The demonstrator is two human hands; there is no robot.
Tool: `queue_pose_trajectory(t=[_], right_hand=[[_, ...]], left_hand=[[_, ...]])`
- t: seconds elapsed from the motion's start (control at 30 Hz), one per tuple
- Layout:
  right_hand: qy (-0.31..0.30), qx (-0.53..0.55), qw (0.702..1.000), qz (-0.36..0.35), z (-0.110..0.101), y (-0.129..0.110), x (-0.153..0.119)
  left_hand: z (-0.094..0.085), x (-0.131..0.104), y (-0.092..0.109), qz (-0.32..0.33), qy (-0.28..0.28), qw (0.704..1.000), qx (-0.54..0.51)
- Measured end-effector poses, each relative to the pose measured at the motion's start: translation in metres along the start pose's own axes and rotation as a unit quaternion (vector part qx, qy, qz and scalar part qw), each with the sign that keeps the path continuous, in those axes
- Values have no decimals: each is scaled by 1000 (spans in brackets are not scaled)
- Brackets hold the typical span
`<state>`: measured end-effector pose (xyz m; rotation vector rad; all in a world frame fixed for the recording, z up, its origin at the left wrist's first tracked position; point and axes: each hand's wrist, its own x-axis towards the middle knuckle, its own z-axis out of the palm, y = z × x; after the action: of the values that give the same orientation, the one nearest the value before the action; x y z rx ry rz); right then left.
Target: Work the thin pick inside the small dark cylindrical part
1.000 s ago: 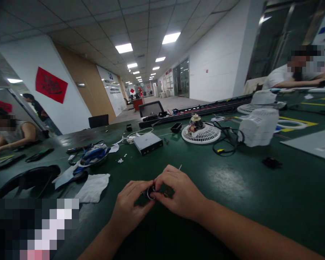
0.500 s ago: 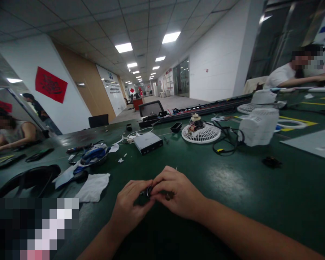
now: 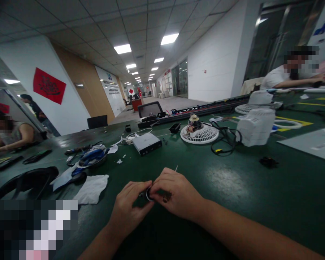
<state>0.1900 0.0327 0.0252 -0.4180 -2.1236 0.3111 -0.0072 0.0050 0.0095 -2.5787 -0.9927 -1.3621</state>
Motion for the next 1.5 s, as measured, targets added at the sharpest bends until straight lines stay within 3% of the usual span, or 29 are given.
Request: queue_pose_trajectory(t=[0.3,0.53,0.83,1.3,1.5], right_hand=[[-18,-40,998,-44,1,-2,-2],[-5,-50,997,-50,1,-1,-3],[-37,-74,996,-41,0,2,-5],[-55,-60,995,49,0,-1,-5],[-50,-69,989,120,-3,-4,-1]], left_hand=[[-1,0,2,2,-5,1000,-1],[0,0,2,7,-2,1000,4],[-1,0,3,-3,0,1000,12],[2,-5,0,12,9,1000,1],[-1,-4,0,29,-11,999,10]])
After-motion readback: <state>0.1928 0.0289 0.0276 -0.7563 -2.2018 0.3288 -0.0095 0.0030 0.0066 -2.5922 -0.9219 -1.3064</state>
